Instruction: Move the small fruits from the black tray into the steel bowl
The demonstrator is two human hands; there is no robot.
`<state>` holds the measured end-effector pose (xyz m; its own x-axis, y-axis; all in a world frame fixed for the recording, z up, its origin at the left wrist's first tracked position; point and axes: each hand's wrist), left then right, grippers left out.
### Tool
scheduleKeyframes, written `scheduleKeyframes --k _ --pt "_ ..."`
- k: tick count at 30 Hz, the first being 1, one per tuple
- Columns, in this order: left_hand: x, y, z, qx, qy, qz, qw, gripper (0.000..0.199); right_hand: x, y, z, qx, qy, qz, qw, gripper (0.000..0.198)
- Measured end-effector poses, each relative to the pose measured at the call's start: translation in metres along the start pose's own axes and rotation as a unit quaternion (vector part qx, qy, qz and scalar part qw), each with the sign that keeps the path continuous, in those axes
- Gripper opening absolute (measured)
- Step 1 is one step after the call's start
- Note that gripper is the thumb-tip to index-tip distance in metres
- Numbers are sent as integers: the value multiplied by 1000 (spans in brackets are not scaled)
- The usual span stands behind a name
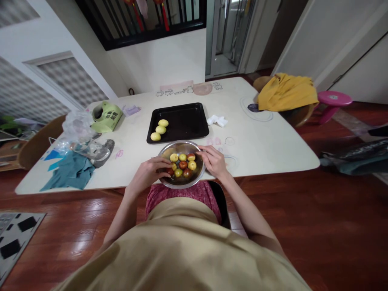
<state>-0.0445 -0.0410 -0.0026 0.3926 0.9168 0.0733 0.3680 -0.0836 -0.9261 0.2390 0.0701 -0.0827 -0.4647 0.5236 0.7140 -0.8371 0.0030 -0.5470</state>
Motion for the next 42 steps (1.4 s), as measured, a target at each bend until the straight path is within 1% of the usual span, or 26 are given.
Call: scheduleKeyframes --k 3,6,9,14,18,21,23,25,27,29,31,39,42 --pt "0 1 0 -6 -1 7 1000 15 0 0 0 -2 -2 4 1000 41" --pt "2 5 -2 -10 -9 15 1000 12 0 -1 0 -3 4 6 1000 41" --pt "6 10 -5 -6 -19 16 1000 15 0 -1 0 -5 5 10 1000 41" --pt "10 15 -6 -3 -5 9 1000 26 1 -1 1 0 10 10 1000 42" --pt "8 13 -2 0 8 -11 1000 26 1 -1 1 0 5 6 1000 40" --pt "7 12 3 14 15 -40 999 23 1 -1 1 -5 -5 1 1000 39" --pt "8 13 7 25 22 -62 998 23 1 -1 1 -6 -19 -5 1000 37" --pt "9 14 11 29 30 -78 996 25 1 -2 0 -6 -45 -7 999 36" --pt "11 16 14 28 35 -89 995 26 1 -4 0 -8 -90 3 996 34" --pt "11 17 15 24 38 -94 995 27 0 -6 -2 -13 -131 28 991 34" --pt "11 17 16 20 36 -94 995 28 -2 -7 -3 -17 -151 55 987 34" --pt "8 14 19 9 18 -75 997 31 -3 -5 -7 1 -142 121 982 34" --pt "8 13 18 11 15 -69 997 30 -1 -4 -8 4 -147 128 981 34"
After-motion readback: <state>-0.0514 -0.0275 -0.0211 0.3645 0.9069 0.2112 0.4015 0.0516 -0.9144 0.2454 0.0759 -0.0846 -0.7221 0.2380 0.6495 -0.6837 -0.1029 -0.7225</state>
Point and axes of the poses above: each hand's wrist, its own x-axis towards the middle knuckle, its own y-axis out of the palm, z = x × y, and after that the axes turned 10 degrees about z, right-handed
